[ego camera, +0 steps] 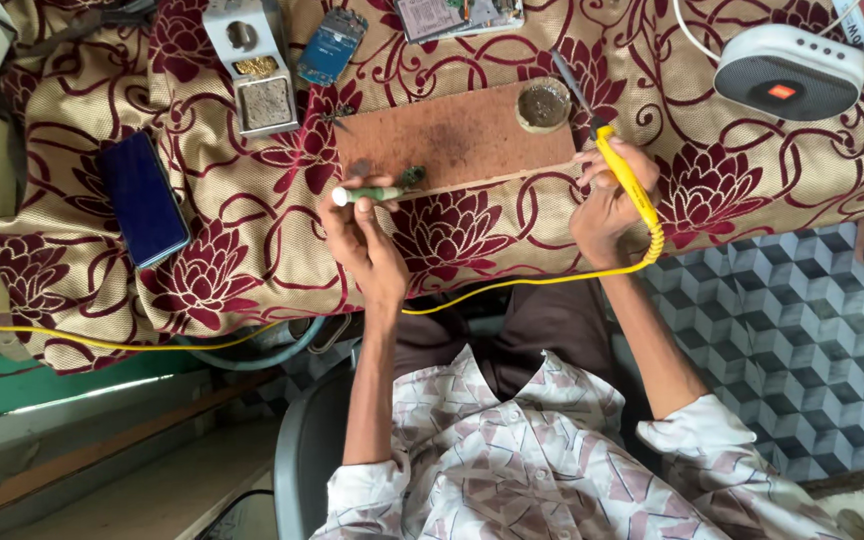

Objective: The person uses a soldering iron and a green-handled tool to work on a small electronic component placed on a wooden board. The person repeatedly applies the soldering iron to the component while holding it steady with the other tool.

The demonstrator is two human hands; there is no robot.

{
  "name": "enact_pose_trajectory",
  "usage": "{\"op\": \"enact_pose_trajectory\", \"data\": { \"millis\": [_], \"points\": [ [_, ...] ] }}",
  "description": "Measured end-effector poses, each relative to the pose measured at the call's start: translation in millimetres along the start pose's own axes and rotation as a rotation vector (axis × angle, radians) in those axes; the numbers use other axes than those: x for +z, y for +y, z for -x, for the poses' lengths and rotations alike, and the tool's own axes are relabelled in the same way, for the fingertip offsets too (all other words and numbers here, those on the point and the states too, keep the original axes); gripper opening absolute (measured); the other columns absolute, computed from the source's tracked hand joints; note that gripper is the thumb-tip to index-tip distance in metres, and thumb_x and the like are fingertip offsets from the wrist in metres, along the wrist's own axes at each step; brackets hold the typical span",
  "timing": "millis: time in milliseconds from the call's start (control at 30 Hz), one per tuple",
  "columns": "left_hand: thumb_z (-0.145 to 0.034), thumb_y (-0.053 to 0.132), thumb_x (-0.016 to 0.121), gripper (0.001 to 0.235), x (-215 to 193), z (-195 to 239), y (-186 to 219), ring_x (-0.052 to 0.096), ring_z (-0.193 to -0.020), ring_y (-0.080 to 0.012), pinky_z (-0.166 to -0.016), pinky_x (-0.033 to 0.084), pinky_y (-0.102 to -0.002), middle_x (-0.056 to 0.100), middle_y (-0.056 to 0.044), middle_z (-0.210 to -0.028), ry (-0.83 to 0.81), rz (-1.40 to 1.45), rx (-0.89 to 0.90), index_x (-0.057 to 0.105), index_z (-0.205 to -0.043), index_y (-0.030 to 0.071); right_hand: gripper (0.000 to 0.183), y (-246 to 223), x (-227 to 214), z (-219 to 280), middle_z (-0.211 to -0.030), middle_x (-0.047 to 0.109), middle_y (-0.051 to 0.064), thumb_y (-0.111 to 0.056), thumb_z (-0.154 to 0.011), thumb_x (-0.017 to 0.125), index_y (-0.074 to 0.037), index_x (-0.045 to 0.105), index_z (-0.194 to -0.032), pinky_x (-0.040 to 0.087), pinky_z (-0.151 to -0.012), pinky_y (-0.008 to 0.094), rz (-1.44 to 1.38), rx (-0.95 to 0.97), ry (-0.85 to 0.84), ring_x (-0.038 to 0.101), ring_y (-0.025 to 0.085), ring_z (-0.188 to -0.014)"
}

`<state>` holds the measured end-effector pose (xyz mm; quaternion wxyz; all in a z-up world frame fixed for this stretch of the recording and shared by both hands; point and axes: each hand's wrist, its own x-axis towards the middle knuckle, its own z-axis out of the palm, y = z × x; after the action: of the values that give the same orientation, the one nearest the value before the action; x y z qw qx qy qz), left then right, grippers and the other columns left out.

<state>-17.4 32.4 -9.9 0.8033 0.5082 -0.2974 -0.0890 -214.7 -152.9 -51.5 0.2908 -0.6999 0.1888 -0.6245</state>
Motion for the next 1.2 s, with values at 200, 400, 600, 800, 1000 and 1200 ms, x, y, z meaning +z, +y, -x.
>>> {"op": "enact_pose_trajectory", "data": {
  "millis": [200, 400, 600, 800, 1000, 1200],
  "points": [
    [-0.118, 0.019, 0.043, 0.021, -4, -5, -6, 0.069, -0.098, -0.0188, -0.085, 0.056, -0.033, 0.071, -0.016, -0.116, -0.043, -0.206, 0.052, 0.049, -0.129, 0.001, 0.028, -16, 2, -8, -0.106, 0.059, 0.017, 0.01, -0.11, 0.045, 0.001, 0.046, -0.136, 0.06, -0.077, 0.033, 0.057, -0.08, -0.081, 0.069, 0.026, -0.086],
    [-0.116, 0.017, 0.039, 0.019, -23, -29, -11, 0.072, -0.087, -0.0181, -0.071, 0.06, -0.03, 0.075, -0.016, -0.112, 0.039, -0.303, 0.119, 0.052, -0.123, 0.005, 0.033, -27, -1, -15, -0.114, 0.054, 0.019, 0.013, -0.107, 0.046, 0.002, 0.043, -0.138, 0.06, -0.077, 0.032, 0.115, -0.12, -0.143, 0.07, 0.029, -0.093],
    [-0.115, 0.016, 0.039, 0.019, -12, -43, -18, 0.073, -0.084, -0.0159, -0.071, 0.061, -0.028, 0.077, -0.014, -0.113, 0.033, -0.393, 0.066, 0.052, -0.121, 0.005, 0.035, -30, 1, -18, -0.119, 0.054, 0.022, 0.016, -0.107, 0.047, 0.001, 0.042, -0.138, 0.061, -0.075, 0.031, 0.138, -0.153, -0.15, 0.07, 0.029, -0.095],
    [-0.117, 0.018, 0.043, 0.018, 14, -35, -16, 0.07, -0.095, -0.0181, -0.083, 0.057, -0.03, 0.073, -0.017, -0.118, -0.066, -0.175, 0.056, 0.05, -0.125, 0.003, 0.038, -35, -2, -19, -0.106, 0.06, 0.014, 0.016, -0.102, 0.049, 0.001, 0.043, -0.136, 0.059, -0.077, 0.036, 0.271, -0.211, -0.188, 0.068, 0.027, -0.088],
    [-0.115, 0.022, 0.043, 0.023, 2, -28, -8, 0.072, -0.094, -0.0172, -0.079, 0.06, -0.032, 0.072, -0.016, -0.116, 0.065, -0.139, 0.079, 0.048, -0.127, 0.003, 0.039, -44, 2, -22, -0.102, 0.059, 0.017, 0.018, -0.101, 0.048, 0.0, 0.045, -0.135, 0.059, -0.077, 0.036, 0.255, -0.18, -0.19, 0.07, 0.028, -0.088],
    [-0.116, 0.025, 0.043, 0.025, -13, -31, -16, 0.071, -0.092, -0.0178, -0.083, 0.06, -0.032, 0.075, -0.016, -0.112, 0.02, -0.291, 0.002, 0.049, -0.127, 0.004, 0.041, -45, 2, -26, -0.101, 0.061, 0.011, 0.019, -0.097, 0.049, 0.0, 0.045, -0.133, 0.058, -0.079, 0.039, 0.325, -0.256, -0.193, 0.069, 0.027, -0.087]
  ]
}}
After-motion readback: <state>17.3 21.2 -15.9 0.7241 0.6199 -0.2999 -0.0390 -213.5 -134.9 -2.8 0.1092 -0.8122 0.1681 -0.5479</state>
